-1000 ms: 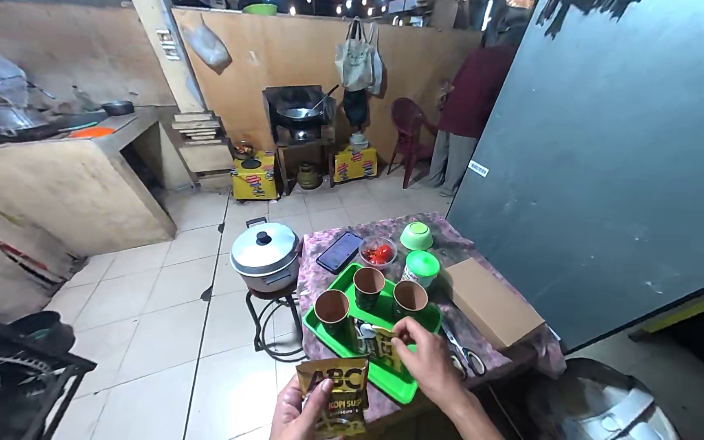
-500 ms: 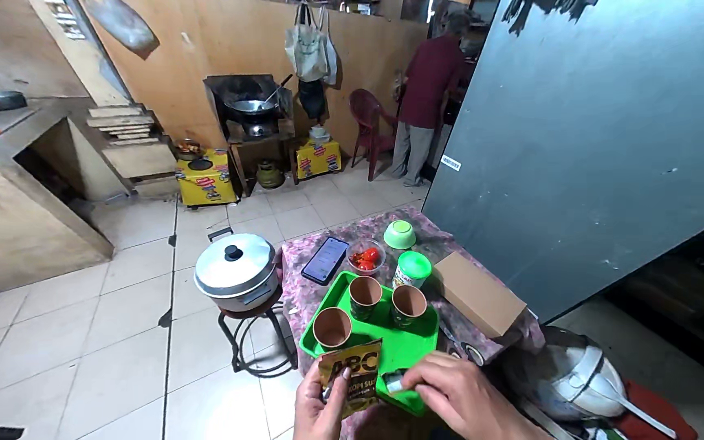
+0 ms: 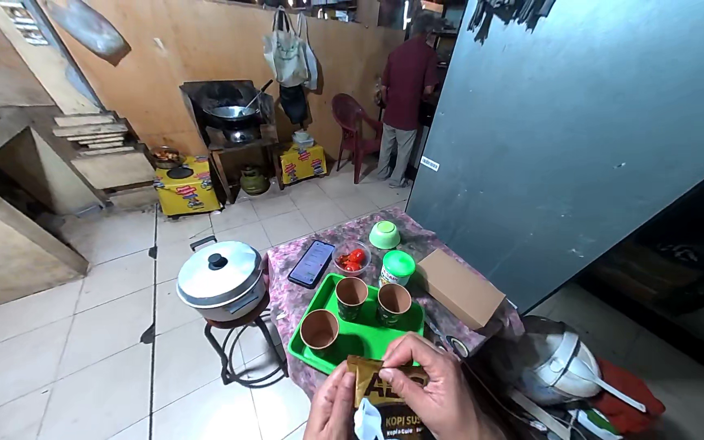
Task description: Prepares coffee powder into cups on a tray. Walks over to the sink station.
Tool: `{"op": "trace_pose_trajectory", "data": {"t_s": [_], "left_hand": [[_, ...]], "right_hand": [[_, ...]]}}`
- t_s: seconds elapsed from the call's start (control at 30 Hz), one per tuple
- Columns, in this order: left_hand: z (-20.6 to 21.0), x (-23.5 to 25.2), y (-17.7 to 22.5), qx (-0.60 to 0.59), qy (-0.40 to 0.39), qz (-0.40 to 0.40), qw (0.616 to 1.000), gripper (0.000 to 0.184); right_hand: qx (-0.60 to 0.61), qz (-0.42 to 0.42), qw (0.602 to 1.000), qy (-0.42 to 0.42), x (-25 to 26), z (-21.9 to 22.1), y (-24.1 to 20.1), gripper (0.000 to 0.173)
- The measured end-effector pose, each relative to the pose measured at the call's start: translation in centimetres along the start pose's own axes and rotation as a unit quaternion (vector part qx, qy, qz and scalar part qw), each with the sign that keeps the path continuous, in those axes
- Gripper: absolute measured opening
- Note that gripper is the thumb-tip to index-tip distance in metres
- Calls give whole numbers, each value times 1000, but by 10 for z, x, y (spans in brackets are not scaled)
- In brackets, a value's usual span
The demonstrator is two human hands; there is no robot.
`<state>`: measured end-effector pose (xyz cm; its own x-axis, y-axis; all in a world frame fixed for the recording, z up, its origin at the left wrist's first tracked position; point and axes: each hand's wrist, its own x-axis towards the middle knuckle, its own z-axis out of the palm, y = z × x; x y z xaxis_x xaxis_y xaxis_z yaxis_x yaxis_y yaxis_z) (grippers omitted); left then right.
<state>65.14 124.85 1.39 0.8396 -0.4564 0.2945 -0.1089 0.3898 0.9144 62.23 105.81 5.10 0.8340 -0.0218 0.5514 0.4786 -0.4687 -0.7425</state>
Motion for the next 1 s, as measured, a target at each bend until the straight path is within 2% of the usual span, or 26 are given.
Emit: {"op": "trace_pose_trajectory", "data": {"t_s": [0.07,0.13,0.17,0.23,0.3,0.37,0.4,0.5,0.63,0.7,0.77,0.9,1.0], "left_hand": [[3,-1,1,-7,19,-20,1000,63],[2,-3,-1,-8,-1,-23,1000,78],[0,-2,-3,15,-23,-12,1000,74],[-1,2,-6,60,-60,9,996,42],[-1,10,-17,84,-72,17,994,26],[-4,20,-38,102,-59,44,992,27],[-4,25,-48,102,-49,54,992,29],[-3,39,-78,125,-31,76,989,32],[-6,48,-109,183,-33,13,982,31],[-7,51,-114,225,-39,-30,973,28],[-7,53,-114,237,-42,-39,970,26],[-7,54,-108,208,-37,2,977,19],[-11,52,-89,184,-80,16,980,23]], "right_hand": [[-36,-16,999,17,-4,5,1,11],[-64,-28,997,27,-7,7,3,13],[-70,-28,997,33,-7,8,3,13],[-77,-23,996,41,-8,6,5,14],[-88,-10,996,27,-6,-2,10,17],[-122,16,992,-21,-5,-16,17,29],[-158,25,986,-43,-3,-23,22,29],[-271,13,960,-66,1,-36,39,16],[-334,-9,940,-69,-9,-25,86,15],[-332,6,940,-77,-20,-19,107,16],[-317,19,945,-74,-25,-18,115,16],[-248,10,967,-61,-23,-24,105,18],[-167,17,984,-64,-18,-35,85,18]]}}
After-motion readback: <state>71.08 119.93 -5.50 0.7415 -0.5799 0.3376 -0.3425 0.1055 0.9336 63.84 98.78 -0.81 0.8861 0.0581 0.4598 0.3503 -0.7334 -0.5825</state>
